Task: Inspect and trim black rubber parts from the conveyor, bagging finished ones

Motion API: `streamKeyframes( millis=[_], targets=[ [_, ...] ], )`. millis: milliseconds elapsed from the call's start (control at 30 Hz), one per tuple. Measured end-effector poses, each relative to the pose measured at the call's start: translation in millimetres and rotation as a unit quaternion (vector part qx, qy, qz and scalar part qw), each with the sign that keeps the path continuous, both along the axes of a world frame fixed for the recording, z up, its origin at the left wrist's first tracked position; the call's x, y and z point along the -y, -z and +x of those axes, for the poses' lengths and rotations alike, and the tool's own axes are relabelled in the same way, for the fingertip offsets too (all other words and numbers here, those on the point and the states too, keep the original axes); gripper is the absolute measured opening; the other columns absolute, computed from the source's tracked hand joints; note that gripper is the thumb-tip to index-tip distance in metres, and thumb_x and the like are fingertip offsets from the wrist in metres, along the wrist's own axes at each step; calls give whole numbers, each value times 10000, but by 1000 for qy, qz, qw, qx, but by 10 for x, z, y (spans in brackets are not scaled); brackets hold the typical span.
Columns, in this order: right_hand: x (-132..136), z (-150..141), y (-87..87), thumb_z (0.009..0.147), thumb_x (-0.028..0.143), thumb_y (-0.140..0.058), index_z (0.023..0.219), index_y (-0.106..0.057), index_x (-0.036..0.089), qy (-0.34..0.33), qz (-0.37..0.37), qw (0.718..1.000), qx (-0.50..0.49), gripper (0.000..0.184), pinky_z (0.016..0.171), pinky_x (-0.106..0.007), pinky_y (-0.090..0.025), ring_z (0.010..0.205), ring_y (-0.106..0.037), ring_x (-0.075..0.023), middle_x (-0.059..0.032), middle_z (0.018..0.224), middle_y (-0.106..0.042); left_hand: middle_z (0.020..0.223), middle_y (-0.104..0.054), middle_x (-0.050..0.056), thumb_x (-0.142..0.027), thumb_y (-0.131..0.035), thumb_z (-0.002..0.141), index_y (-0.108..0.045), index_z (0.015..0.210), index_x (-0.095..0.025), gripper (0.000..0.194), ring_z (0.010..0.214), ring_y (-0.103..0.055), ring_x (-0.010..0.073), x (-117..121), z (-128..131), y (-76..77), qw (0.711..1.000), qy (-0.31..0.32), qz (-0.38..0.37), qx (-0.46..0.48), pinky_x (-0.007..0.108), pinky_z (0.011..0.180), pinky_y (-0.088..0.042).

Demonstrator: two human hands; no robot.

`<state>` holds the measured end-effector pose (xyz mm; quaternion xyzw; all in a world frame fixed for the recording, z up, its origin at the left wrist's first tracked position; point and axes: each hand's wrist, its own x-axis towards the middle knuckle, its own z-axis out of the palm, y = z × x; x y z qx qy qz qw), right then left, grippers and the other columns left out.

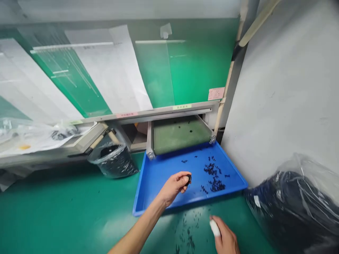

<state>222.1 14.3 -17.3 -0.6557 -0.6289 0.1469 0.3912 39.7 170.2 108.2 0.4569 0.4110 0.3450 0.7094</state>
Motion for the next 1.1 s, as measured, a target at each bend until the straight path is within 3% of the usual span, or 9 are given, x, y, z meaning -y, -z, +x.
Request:
streamKeyframes(
  millis=[67, 167, 267, 433, 533, 700, 867, 967, 1100],
  targets=[
    [-71, -92, -252, 894, 276, -388, 1038, -611, 205, -40, -35, 995, -80, 275, 731, -247, -527, 842, -649, -169, -74, 955, -687, 726, -588, -2, -414, -724, 697, -604, 960, -155, 388, 490, -441, 43, 405, -52, 61, 1000, 0, -26, 11, 197, 456, -281],
    [-70, -324, -646, 840, 303, -483, 1101, -571, 182, -62, -78, 979, -176, 301, 521, -213, -456, 580, -555, -122, -22, 745, -632, 687, -576, -19, -455, -684, 731, -580, 931, -168, 365, 477, -435, 49, 857, -88, 129, 999, 27, -23, 4, 193, 441, -273],
    [42, -528, -842, 805, 337, -554, 1051, -584, 181, -79, -98, 971, -202, 293, 448, -198, -357, 512, -433, -90, 17, 675, -566, 643, -534, -38, -501, -647, 746, -572, 884, -170, 366, 479, -409, 55, 1192, -130, 211, 999, 46, -8, -25, 192, 443, -275],
    [264, -639, -715, 791, 310, -569, 801, -621, 188, -106, -142, 970, -165, 133, 465, -205, -277, 513, -331, -73, 57, 601, -486, 580, -437, -58, -599, -497, 804, -507, 747, -181, 423, 466, -368, 66, 1559, -267, 471, 997, 35, 0, -66, 204, 433, -238],
    [331, -676, -625, 785, 289, -558, 759, -606, 184, -123, -159, 966, -166, 118, 479, -207, -297, 510, -385, -77, 52, 586, -524, 602, -477, -48, -603, -488, 808, -496, 755, -186, 421, 474, -355, 68, 1675, -325, 597, 998, 32, 0, -48, 206, 440, -240],
    [262, -716, -652, 825, 278, -477, 692, -535, 190, -117, -187, 957, -190, 169, 545, -218, -383, 533, -519, -106, 20, 570, -610, 654, -576, -18, -573, -532, 797, -525, 831, -174, 401, 458, -393, 58, 1733, -322, 660, 999, 10, -30, -23, 195, 427, -224],
    [96, -626, -577, 843, 233, -368, 931, -559, 173, -85, -164, 974, -129, 219, 530, -221, -368, 523, -492, -107, 27, 616, -587, 684, -582, -12, -499, -635, 753, -552, 1038, -159, 451, 479, -450, 62, 1673, -285, 854, 980, -115, -129, 96, 189, 432, -278],
    [93, -558, -538, 861, 265, -364, 907, -568, 191, -89, -180, 979, -47, 222, 489, -229, -313, 474, -429, -107, 44, 553, -529, 748, -618, 25, -424, -674, 743, -558, 933, -158, 347, 598, -564, 94, 1650, -292, 948, 953, -185, -185, 153, 204, 529, -411],
    [176, -584, -567, 876, 364, -411, 811, -578, 208, -100, -188, 977, -1, 238, 493, -236, -291, 490, -391, -106, 37, 570, -509, 825, -659, 63, -392, -691, 737, -527, 824, -171, 288, 779, -649, 159, 1645, -303, 979, 943, -203, -200, 171, 291, 744, -503]
  ],
)
